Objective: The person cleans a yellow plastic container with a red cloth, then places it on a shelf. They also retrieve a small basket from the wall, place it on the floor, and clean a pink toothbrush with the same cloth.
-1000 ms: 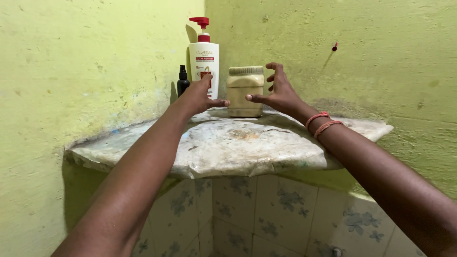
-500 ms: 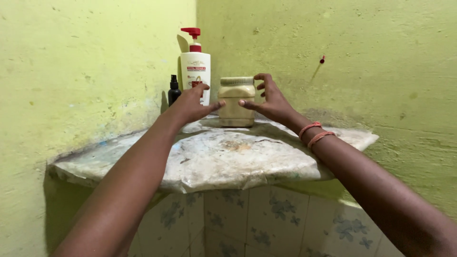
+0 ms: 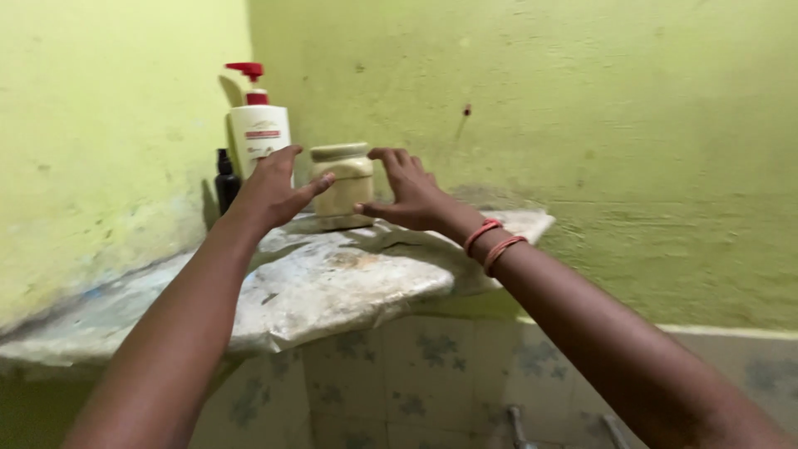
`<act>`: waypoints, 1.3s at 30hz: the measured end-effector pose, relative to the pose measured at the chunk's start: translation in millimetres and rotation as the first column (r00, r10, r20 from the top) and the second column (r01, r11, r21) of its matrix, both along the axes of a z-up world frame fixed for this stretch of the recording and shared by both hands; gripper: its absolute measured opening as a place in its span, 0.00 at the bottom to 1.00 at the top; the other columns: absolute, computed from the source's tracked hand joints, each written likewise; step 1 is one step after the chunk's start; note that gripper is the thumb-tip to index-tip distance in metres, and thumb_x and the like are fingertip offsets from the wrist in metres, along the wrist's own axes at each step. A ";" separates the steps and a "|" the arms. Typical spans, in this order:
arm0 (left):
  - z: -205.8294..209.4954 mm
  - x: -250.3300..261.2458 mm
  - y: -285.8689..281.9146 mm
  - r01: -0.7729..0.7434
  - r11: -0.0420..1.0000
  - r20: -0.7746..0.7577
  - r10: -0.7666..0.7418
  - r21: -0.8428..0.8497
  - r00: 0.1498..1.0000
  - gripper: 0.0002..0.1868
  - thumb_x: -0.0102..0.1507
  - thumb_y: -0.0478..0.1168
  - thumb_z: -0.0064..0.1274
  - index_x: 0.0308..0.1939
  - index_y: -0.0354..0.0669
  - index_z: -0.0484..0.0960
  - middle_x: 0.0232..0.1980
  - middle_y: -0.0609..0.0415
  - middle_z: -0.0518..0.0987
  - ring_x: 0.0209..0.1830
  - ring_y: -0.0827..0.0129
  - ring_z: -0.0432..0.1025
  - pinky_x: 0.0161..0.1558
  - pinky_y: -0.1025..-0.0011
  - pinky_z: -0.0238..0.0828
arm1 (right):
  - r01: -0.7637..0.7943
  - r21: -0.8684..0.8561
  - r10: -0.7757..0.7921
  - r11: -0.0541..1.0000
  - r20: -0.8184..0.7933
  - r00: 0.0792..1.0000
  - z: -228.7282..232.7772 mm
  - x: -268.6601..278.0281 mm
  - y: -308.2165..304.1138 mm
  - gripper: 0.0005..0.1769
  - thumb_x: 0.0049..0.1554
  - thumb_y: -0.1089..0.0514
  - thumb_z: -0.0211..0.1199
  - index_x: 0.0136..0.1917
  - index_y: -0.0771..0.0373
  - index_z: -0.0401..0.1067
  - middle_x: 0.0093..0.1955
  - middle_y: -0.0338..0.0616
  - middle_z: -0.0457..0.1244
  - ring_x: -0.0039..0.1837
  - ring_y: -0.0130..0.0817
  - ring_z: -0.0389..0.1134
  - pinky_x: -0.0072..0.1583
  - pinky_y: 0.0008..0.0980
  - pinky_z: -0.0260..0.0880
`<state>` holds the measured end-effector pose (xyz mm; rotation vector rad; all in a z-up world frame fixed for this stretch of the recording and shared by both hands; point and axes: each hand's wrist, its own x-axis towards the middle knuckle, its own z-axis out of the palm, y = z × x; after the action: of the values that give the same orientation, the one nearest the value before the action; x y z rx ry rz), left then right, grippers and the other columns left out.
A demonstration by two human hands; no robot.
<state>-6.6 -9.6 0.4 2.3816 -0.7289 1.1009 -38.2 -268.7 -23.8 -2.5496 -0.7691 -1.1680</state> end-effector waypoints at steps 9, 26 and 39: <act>0.0 -13.3 -4.2 -0.037 0.999 0.043 0.035 0.039 0.998 0.54 0.61 0.75 0.48 0.76 0.39 0.58 0.78 0.41 0.59 0.78 0.50 0.55 0.70 0.49 0.56 | 0.097 0.011 -0.096 0.995 -0.073 0.993 -5.8 -65.7 0.4 0.55 0.52 0.24 0.63 0.77 0.60 0.52 0.76 0.60 0.51 0.78 0.60 0.50 0.71 0.61 0.57; -4.6 -138.6 -77.0 -0.022 0.971 -0.160 0.061 0.237 0.985 0.57 0.58 0.75 0.48 0.81 0.50 0.47 0.84 0.50 0.45 0.82 0.54 0.46 0.76 0.50 0.48 | 0.356 0.041 -0.349 0.934 -0.125 0.929 33.6 -233.3 -107.4 0.51 0.53 0.28 0.64 0.75 0.62 0.54 0.75 0.65 0.51 0.79 0.60 0.49 0.73 0.57 0.55; -7.1 -231.9 -206.1 0.117 0.947 -0.118 -0.085 0.300 0.989 0.56 0.60 0.76 0.44 0.80 0.44 0.48 0.83 0.49 0.48 0.82 0.57 0.47 0.76 0.55 0.48 | 0.568 0.041 -0.550 0.822 -0.199 0.811 15.7 -369.0 -215.9 0.54 0.54 0.26 0.61 0.78 0.61 0.52 0.78 0.62 0.49 0.81 0.56 0.48 0.74 0.55 0.55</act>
<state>-238.5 -215.7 -6.7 2.5982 -1.0380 0.8666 -407.2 -484.6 -8.0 -2.8298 0.1110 -1.0553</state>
